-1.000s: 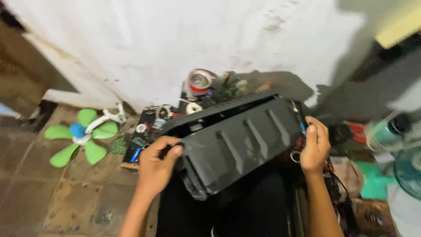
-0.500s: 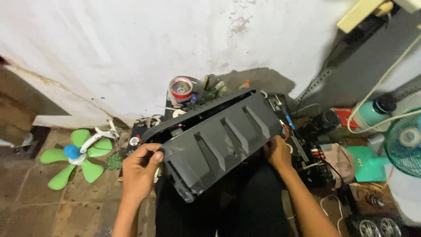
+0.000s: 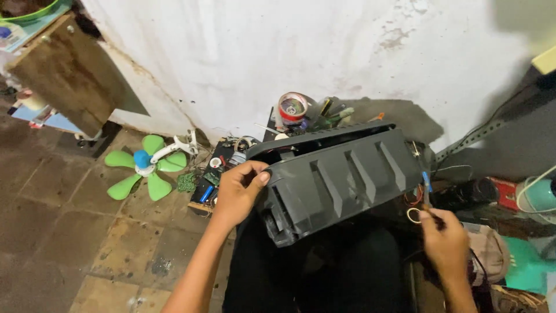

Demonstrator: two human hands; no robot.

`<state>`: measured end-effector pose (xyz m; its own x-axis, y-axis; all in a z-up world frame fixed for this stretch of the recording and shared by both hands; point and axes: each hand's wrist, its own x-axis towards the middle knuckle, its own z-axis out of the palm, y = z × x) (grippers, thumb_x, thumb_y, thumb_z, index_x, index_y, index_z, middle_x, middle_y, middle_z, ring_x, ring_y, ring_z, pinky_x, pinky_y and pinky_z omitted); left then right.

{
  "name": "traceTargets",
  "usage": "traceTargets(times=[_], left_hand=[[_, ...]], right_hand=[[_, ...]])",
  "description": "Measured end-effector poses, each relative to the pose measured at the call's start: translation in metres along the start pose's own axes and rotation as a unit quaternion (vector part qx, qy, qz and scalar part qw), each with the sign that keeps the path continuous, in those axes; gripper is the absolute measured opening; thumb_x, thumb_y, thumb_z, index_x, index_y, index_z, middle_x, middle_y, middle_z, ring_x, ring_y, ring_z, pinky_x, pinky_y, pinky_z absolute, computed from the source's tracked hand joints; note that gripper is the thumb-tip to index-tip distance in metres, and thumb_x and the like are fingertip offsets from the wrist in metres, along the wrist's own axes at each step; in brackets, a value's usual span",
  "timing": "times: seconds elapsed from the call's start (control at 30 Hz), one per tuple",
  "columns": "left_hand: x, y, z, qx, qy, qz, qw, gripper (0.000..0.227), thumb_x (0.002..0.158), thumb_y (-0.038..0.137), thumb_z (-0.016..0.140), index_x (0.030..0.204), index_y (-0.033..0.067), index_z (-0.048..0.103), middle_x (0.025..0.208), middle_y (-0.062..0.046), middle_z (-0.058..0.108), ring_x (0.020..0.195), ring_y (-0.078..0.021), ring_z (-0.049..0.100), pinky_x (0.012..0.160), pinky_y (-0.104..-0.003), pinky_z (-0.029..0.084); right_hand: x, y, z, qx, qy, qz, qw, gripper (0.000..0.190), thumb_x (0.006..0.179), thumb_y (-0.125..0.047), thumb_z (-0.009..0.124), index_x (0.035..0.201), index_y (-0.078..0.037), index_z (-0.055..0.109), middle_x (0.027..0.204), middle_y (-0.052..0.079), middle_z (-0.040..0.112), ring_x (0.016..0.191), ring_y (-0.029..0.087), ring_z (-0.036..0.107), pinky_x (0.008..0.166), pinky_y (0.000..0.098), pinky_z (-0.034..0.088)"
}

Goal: The person uses a screwdriver to pry and separate the lid of a black plastic container. They work along the edges to release the clips and then lift the lid to reveal the interior.

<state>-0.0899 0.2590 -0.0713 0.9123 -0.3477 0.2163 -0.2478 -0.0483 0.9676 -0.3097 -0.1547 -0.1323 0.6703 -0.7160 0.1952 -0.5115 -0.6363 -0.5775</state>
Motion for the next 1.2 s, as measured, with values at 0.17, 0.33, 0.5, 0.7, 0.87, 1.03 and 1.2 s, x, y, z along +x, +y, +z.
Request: traceTargets(times=[0.17,0.33,0.5,0.7,0.87,1.03,1.2], left_hand=[[0.001,0.001,-0.002,-0.003,0.0,0.011,1.0,0.026,0.098,0.036,0.064,0.091,0.0122,0.073,0.085,0.004,0.069,0.079,-0.0092,0.059,0.073,-0.028,0.047],[-0.002,-0.007,-0.005,0.015,0.003,0.016,1.0,0.031,0.097,0.04,0.061,0.093,0.0117,0.073,0.086,0.004,0.07,0.073,-0.0089,0.057,0.067,-0.029,0.044],[-0.001,-0.008,-0.008,-0.028,-0.003,-0.005,1.0,0.017,0.099,0.028,0.066,0.095,0.0123,0.073,0.086,0.005,0.068,0.086,-0.0108,0.063,0.077,-0.032,0.049],[-0.001,-0.01,-0.007,-0.038,0.005,-0.007,0.999,0.014,0.098,0.025,0.068,0.093,0.0127,0.074,0.086,0.007,0.069,0.085,-0.0086,0.062,0.081,-0.029,0.049],[-0.001,-0.011,-0.007,-0.032,0.004,-0.011,0.999,0.016,0.098,0.027,0.068,0.096,0.0129,0.075,0.088,0.007,0.069,0.088,-0.0092,0.062,0.081,-0.031,0.05],[-0.002,-0.007,-0.008,-0.036,0.003,-0.018,0.999,0.015,0.098,0.026,0.069,0.094,0.0132,0.075,0.087,0.007,0.07,0.085,-0.0089,0.062,0.079,-0.03,0.049],[-0.003,-0.008,-0.009,-0.043,0.002,-0.02,0.999,0.017,0.098,0.028,0.067,0.098,0.0126,0.076,0.09,0.006,0.071,0.087,-0.0096,0.064,0.079,-0.03,0.05]], right_hand=[[-0.097,-0.137,-0.048,0.176,0.021,0.049,0.983,0.023,0.106,-0.01,0.061,0.125,-0.001,0.07,0.078,0.011,0.064,0.066,0.02,0.056,0.065,0.0303,0.046],[-0.177,-0.192,-0.039,0.101,-0.03,-0.019,0.994,0.022,0.09,-0.018,0.066,0.109,-0.017,0.078,0.074,0.0,0.073,0.062,0.013,0.058,0.061,0.0275,0.046],[-0.205,-0.231,-0.024,0.006,-0.131,0.037,0.991,0.027,0.087,-0.031,0.07,0.111,-0.027,0.081,0.063,-0.004,0.077,0.057,0.009,0.071,0.064,0.0259,0.054],[-0.21,-0.218,0.007,-0.023,-0.033,-0.171,0.984,0.025,0.09,-0.028,0.07,0.113,-0.017,0.072,0.064,-0.006,0.075,0.05,0.01,0.071,0.05,0.0266,0.058],[-0.206,-0.223,0.019,-0.01,-0.007,-0.213,0.977,0.022,0.092,-0.024,0.069,0.111,-0.013,0.07,0.067,-0.005,0.074,0.048,0.01,0.068,0.044,0.0268,0.054],[-0.202,-0.224,0.026,0.006,0.011,-0.249,0.969,0.023,0.093,-0.021,0.068,0.113,-0.009,0.069,0.076,-0.005,0.076,0.052,0.009,0.069,0.044,0.0254,0.054],[-0.201,-0.224,0.029,-0.006,0.008,-0.24,0.971,0.02,0.093,-0.021,0.069,0.11,-0.01,0.068,0.063,-0.004,0.068,0.045,0.012,0.063,0.042,0.0286,0.051]])
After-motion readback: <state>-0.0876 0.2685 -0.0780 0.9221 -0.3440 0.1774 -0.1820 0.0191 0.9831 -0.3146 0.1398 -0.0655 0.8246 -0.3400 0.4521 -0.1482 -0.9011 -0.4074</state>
